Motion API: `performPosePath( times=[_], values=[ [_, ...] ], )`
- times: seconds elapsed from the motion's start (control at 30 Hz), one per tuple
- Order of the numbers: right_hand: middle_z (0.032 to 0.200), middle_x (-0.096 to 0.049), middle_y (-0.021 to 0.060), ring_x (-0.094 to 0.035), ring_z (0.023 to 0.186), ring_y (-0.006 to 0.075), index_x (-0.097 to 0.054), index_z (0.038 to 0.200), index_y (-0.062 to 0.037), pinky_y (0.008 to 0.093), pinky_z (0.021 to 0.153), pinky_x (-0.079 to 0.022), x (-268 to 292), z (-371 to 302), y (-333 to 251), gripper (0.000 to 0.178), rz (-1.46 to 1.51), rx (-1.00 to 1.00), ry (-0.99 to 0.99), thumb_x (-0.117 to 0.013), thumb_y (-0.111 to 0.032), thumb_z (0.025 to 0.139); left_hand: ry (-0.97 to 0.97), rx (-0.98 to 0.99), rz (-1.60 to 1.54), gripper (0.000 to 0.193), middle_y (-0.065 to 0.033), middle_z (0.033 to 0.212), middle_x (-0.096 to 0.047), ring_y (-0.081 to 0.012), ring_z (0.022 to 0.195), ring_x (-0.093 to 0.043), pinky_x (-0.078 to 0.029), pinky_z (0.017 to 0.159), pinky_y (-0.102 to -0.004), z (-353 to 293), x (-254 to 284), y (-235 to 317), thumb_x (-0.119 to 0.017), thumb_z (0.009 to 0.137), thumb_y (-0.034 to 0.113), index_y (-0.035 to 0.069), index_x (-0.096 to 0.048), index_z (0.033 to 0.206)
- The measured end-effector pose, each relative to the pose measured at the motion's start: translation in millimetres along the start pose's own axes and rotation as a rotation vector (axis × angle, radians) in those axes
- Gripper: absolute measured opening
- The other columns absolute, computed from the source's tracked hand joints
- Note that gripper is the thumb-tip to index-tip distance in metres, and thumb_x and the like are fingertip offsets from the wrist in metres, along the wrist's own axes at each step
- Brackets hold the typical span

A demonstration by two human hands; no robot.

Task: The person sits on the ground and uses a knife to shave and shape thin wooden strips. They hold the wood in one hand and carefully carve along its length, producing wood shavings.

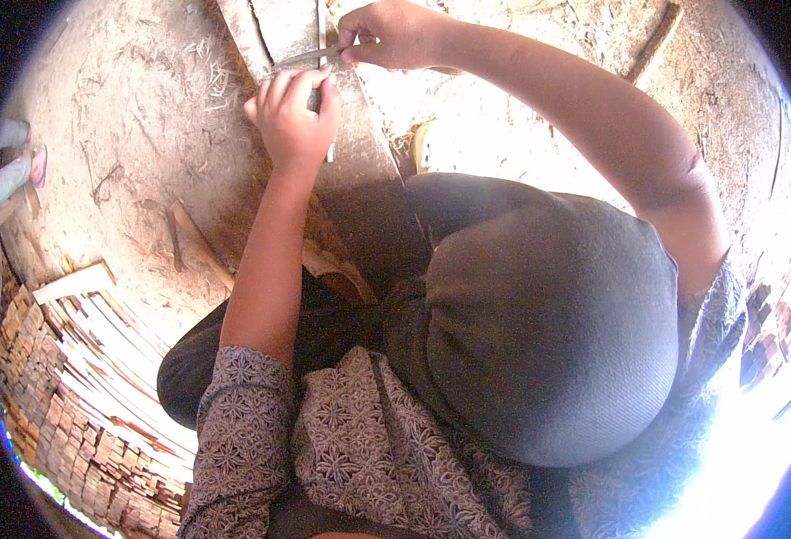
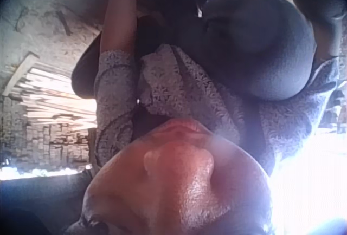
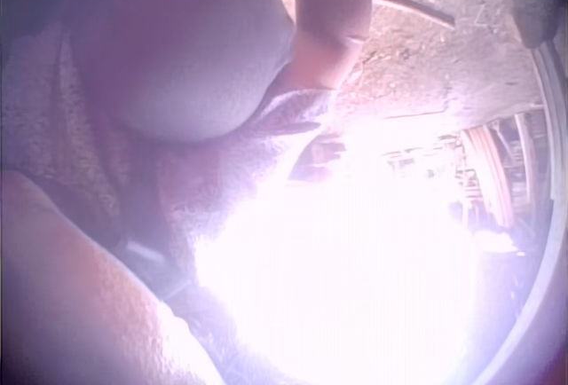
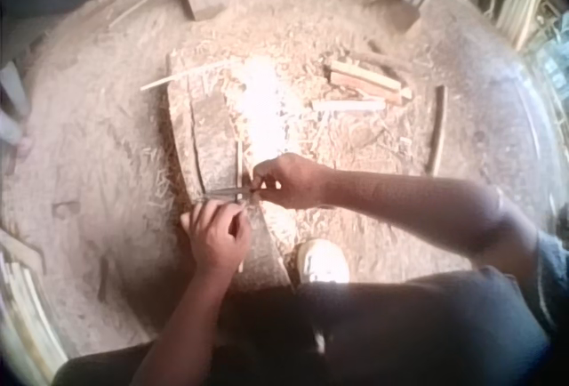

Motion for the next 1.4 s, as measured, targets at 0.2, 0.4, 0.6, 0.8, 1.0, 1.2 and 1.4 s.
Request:
performPosePath(
  times=[0.2,0.4,0.6,0.8,1.0,1.2,1.4],
  values=[
    [0.085,-0.071,0.0049,-0.069,0.075,0.0105,-0.068,0.107,-0.0053,0.0297,0.067,-0.059,-11.8,3.6,18.8,0.014,-0.137,0.282,0.146,-0.065,-0.018,0.103,-0.017,-0.020,-0.034,0.019,0.0057,0.095,-0.068,-0.0192,0.095,-0.063,-0.037,0.087,-0.0396,-1.8,0.7,0.1,-0.077,0.078,0.021,0.023,-0.078,0.097],
    [0.094,-0.073,0.0145,-0.071,0.083,0.0260,-0.071,0.107,-0.0059,0.0388,0.074,-0.057,67.4,24.4,59.0,0.015,-0.062,-0.073,0.522,-0.063,-0.014,0.098,-0.022,-0.037,-0.009,0.019,0.0070,0.094,-0.068,-0.0175,0.096,-0.063,-0.037,0.087,-0.0396,0.2,-3.0,6.6,-0.077,0.077,0.021,0.023,-0.078,0.095],
    [0.091,-0.074,0.0129,-0.071,0.078,0.0242,-0.072,0.102,-0.0042,0.0384,0.072,-0.057,8.1,9.4,29.9,0.011,0.003,0.365,0.206,-0.070,-0.012,0.095,0.012,-0.048,-0.011,0.021,0.0065,0.093,-0.067,-0.0175,0.094,-0.063,-0.039,0.086,-0.0397,-4.0,-6.9,4.1,-0.077,0.077,0.020,0.023,-0.079,0.098],
    [0.097,-0.074,0.0162,-0.072,0.086,0.0272,-0.072,0.106,-0.0050,0.0403,0.075,-0.058,58.2,24.9,72.7,0.014,0.033,-0.046,0.500,-0.065,-0.014,0.098,0.028,-0.055,-0.008,0.021,0.0056,0.092,-0.066,-0.0190,0.094,-0.063,-0.041,0.085,-0.0407,-3.1,-3.5,12.4,-0.077,0.076,0.019,0.021,-0.080,0.097],
    [0.096,-0.075,0.0084,-0.072,0.084,0.0193,-0.072,0.105,-0.0068,0.0359,0.074,-0.058,15.0,13.2,31.3,0.011,0.017,0.451,0.135,-0.067,-0.011,0.096,0.008,-0.040,-0.017,0.021,0.0040,0.092,-0.066,-0.0202,0.094,-0.064,-0.041,0.084,-0.0410,-5.2,-6.0,7.5,-0.077,0.076,0.018,0.021,-0.079,0.097],
    [0.093,-0.075,0.0102,-0.071,0.082,0.0228,-0.073,0.104,-0.0077,0.0376,0.075,-0.057,31.5,37.7,44.6,0.017,-0.106,0.445,0.186,-0.072,-0.022,0.095,0.024,-0.052,-0.032,0.021,0.0031,0.094,-0.067,-0.0214,0.095,-0.064,-0.042,0.085,-0.0410,-0.6,-2.9,11.8,-0.077,0.078,0.018,0.019,-0.078,0.099],
    [0.096,-0.075,0.0114,-0.072,0.079,0.0210,-0.071,0.112,-0.0068,0.0364,0.073,-0.059,36.1,32.2,45.3,0.019,-0.009,0.348,0.116,-0.067,-0.021,0.099,0.006,-0.044,-0.031,0.021,0.0022,0.096,-0.067,-0.0218,0.097,-0.064,-0.041,0.085,-0.0413,-0.7,-4.5,10.5,-0.077,0.078,0.018,0.019,-0.078,0.099]
  ],
)
Point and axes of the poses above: each hand's wrist, its own z-axis towards the middle knuckle, its own x-axis out of the back of the hand, y = z × x, the point moved 4 cm from there along z, towards the middle knuckle
